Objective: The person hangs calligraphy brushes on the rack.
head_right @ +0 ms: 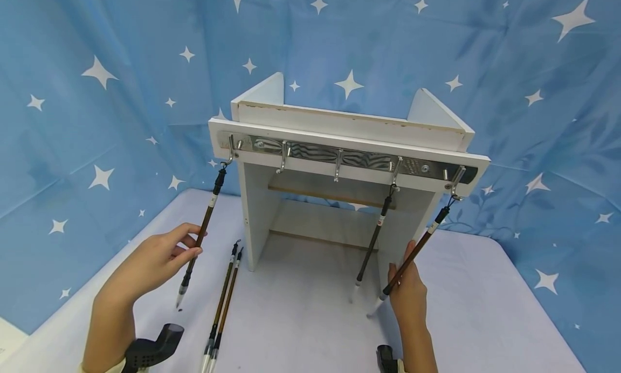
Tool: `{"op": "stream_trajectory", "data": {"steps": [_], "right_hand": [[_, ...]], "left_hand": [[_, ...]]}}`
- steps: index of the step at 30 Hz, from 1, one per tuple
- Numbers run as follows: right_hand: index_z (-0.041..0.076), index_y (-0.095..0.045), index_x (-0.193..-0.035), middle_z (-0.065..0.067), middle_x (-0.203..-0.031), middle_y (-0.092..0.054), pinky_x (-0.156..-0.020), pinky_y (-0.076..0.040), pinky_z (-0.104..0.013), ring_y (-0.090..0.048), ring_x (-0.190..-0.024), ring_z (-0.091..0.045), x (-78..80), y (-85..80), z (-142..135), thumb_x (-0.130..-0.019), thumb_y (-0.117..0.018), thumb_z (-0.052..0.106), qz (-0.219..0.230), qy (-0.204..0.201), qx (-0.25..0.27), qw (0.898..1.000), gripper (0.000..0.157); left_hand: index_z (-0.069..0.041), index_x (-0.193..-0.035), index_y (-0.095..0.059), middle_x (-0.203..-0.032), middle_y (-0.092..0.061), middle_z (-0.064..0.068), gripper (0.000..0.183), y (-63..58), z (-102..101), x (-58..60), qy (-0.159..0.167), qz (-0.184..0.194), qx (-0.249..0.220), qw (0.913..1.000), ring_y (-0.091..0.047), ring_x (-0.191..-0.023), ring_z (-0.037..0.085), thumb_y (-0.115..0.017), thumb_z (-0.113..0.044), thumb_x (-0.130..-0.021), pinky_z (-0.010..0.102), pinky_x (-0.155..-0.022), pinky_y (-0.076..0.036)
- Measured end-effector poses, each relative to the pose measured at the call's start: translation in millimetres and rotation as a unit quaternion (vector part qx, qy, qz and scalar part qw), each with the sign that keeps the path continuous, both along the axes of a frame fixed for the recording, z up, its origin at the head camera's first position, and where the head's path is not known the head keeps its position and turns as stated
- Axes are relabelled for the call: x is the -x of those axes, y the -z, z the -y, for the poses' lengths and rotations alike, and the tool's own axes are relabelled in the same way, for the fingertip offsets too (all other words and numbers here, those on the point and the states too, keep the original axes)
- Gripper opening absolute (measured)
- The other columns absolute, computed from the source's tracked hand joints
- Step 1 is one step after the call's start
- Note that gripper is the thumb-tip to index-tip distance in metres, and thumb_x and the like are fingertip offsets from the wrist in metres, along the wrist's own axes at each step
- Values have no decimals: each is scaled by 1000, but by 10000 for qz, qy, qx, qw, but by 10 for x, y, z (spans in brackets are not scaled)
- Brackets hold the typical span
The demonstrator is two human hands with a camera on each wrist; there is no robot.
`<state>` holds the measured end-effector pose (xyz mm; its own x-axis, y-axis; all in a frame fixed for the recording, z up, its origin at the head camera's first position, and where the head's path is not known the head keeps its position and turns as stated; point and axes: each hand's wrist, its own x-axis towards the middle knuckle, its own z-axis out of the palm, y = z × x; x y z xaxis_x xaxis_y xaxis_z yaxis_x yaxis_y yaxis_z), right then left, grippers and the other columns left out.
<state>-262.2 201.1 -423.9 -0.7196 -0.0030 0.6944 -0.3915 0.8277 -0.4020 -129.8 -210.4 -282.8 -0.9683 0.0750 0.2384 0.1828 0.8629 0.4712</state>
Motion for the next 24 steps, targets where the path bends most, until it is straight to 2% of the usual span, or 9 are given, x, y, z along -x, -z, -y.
{"op": "stream_trajectory", "data": {"steps": [3, 9, 17, 21, 24], "right_hand": [[22, 4, -146, -33, -82, -57, -55, -50, -53, -60, -63, -49, 1, -3, -1, -83, -59, -2, 53, 13, 29, 10000, 92], [25, 5, -146, -30, -77, -56, -47, -49, -47, -57, -51, -39, -4, -5, -3, -81, -60, -4, 18, 6, 17, 10000, 96], [25, 6, -146, -30, -78, -54, -47, -49, -49, -57, -52, -41, -12, -14, -4, -82, -60, -3, -49, -11, -30, 10000, 97], [25, 7, -146, -35, -87, -56, -55, -50, -53, -60, -64, -49, -19, -22, 9, -83, -59, -3, 74, -9, 18, 10000, 95], [24, 6, -146, -35, -87, -56, -56, -51, -53, -60, -65, -49, -14, -26, 16, -83, -59, -3, 100, -35, 38, 9999, 95]], "left_hand": [[-7, -118, -52, -93, -65, 3, 30, -1, 0, 6, 22, -4, -16, 10000, -66, -79, 16, -57, -15, -90, 30, -64, -52], [-6, -118, -52, -93, -65, 4, 30, -1, 1, 12, 7, -28, -17, 10000, -66, -79, 16, -57, -15, -90, 31, -65, -53], [-6, -118, -52, -93, -65, 5, 30, -2, 12, 12, -134, -68, 34, 9999, -66, -78, 17, -57, -15, -90, 33, -64, -52], [-6, -118, -52, -93, -65, 5, 30, 2, 19, 10, -155, -48, 26, 9999, -66, -78, 18, -57, -14, -90, 33, -64, -52], [-5, -118, -52, -92, -65, 5, 30, 4, 26, 8, -179, -34, 41, 9998, -66, -77, 18, -57, -14, -89, 34, -64, -52]]}}
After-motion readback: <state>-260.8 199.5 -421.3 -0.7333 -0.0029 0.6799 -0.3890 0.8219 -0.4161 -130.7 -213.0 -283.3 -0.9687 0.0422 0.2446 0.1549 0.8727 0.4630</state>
